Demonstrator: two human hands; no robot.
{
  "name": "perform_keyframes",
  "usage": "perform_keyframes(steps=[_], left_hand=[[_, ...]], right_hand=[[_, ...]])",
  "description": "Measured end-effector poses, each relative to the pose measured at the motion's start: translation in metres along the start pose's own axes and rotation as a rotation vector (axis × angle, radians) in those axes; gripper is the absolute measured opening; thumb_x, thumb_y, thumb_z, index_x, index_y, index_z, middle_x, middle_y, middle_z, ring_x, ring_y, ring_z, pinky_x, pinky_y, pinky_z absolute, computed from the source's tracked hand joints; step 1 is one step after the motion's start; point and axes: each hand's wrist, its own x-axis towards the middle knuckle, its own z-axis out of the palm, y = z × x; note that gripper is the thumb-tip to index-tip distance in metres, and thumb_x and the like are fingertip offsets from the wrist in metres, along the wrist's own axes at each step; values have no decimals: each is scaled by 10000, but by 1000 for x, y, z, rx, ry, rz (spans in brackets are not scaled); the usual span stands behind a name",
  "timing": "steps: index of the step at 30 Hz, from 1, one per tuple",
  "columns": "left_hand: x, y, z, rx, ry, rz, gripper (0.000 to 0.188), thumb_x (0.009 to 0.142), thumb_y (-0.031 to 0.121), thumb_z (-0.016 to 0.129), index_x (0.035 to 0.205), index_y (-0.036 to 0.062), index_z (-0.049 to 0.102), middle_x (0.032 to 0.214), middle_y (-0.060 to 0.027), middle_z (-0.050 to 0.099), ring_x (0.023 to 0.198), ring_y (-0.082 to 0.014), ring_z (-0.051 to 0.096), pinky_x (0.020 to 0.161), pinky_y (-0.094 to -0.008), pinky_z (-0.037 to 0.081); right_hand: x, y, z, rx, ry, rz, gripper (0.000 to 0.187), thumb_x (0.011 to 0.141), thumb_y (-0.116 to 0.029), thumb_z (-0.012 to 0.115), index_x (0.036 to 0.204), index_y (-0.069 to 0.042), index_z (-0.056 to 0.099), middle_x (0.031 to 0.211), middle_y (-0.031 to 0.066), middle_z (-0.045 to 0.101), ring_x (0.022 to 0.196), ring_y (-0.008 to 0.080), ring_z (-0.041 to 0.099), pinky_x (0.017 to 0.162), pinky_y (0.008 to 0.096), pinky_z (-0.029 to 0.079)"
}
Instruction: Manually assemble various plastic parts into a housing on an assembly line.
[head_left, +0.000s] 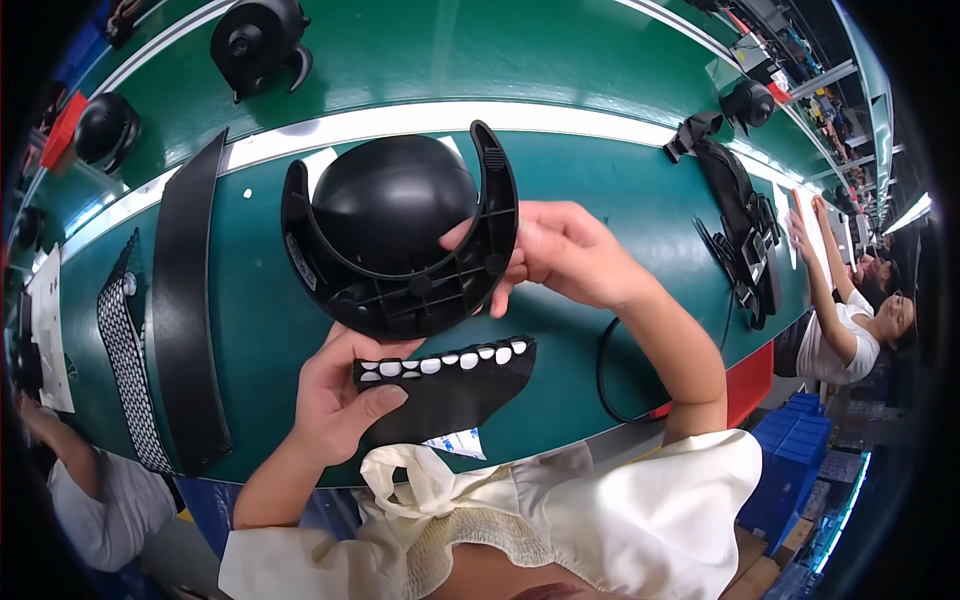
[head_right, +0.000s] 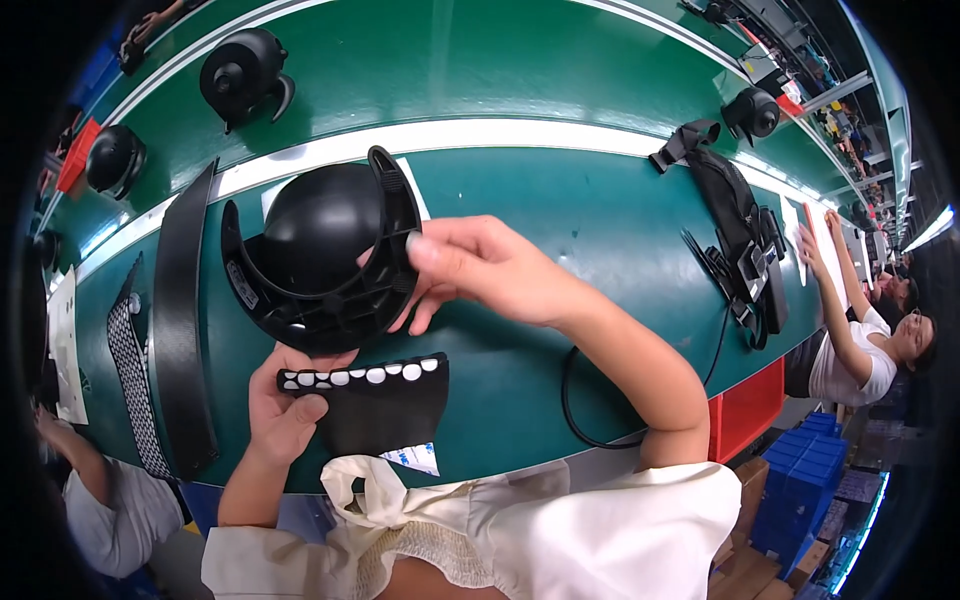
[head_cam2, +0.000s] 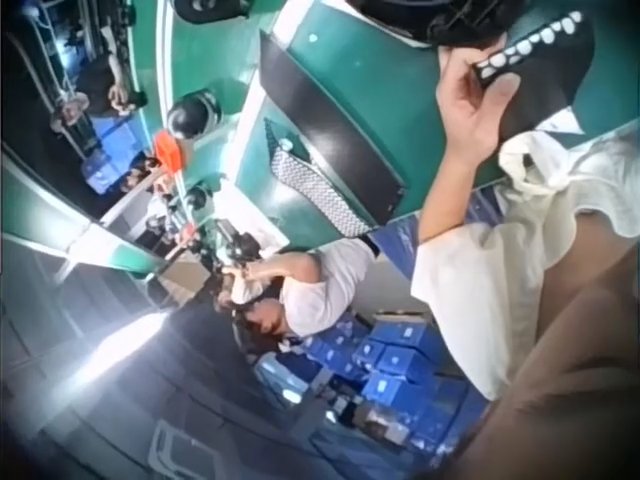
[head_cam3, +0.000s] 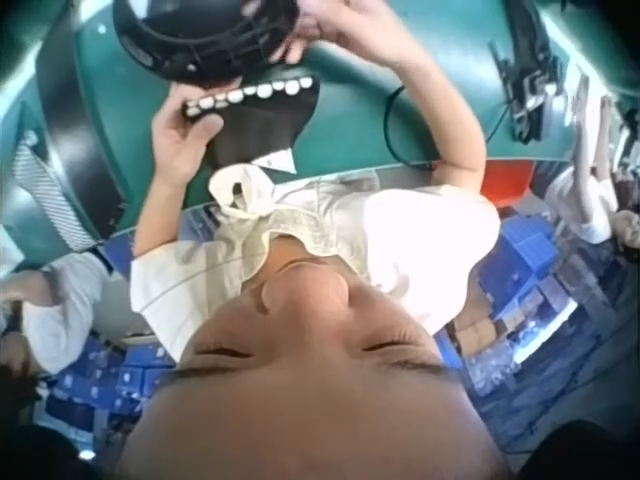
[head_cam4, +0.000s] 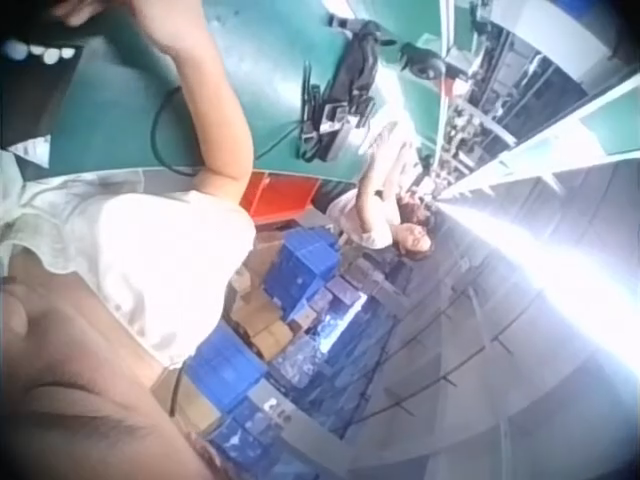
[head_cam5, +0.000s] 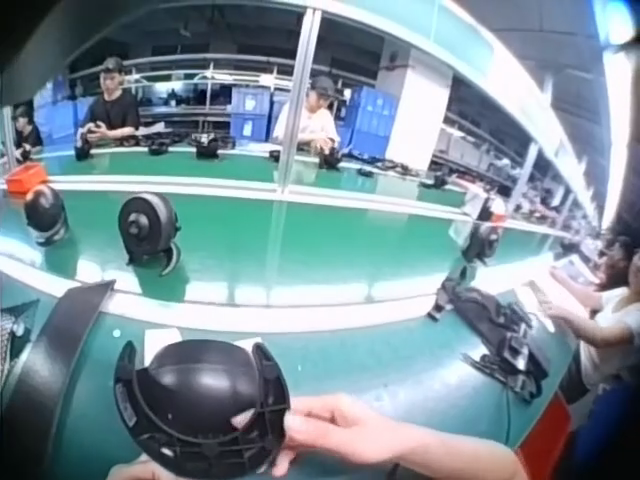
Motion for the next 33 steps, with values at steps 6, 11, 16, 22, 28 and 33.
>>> perform_keyframes(steps=[6,11,16,22,28,33], left_hand=[[-1,2,0,11,-1,30,217,730,110,635,794,-4,462,985,-148,503,1023,-244,474,908,-351,330],[-7,9,8,-6,-128,-8,207,750,81,604,766,2,414,1076,-271,476,1091,-354,426,924,-410,340],[1,19,9,-176,-245,127,168,774,-12,529,707,2,375,1240,-284,294,1179,-391,293,970,-451,287],[0,27,10,-163,-274,84,163,748,-106,478,709,10,370,1250,-247,304,1187,-363,297,980,-445,284],[-2,25,9,-174,-259,172,114,772,-98,454,858,-25,438,1217,-218,371,1138,-266,398,960,-375,322],[-12,17,3,-134,-57,-41,86,830,14,474,909,-6,447,975,-90,547,894,-86,483,795,-234,389]], right_hand=[[2,7,18,-40,113,-86,217,766,-93,584,951,7,533,823,37,566,711,72,532,625,195,454],[-4,-21,29,-275,251,-161,164,815,-142,528,845,16,562,782,41,583,721,82,537,646,202,433],[19,-46,-12,-603,495,-514,195,854,-123,465,861,50,555,750,67,604,706,100,551,677,219,435],[96,-32,-118,-1982,854,-786,72,707,-103,544,716,-45,502,638,59,540,578,203,552,510,306,426],[115,-2,-204,-2601,782,-427,17,642,-94,513,629,-85,520,610,25,523,603,153,545,534,259,397],[135,29,-182,-2432,875,-216,306,813,-293,453,739,-13,552,657,72,548,648,191,555,571,286,445]])
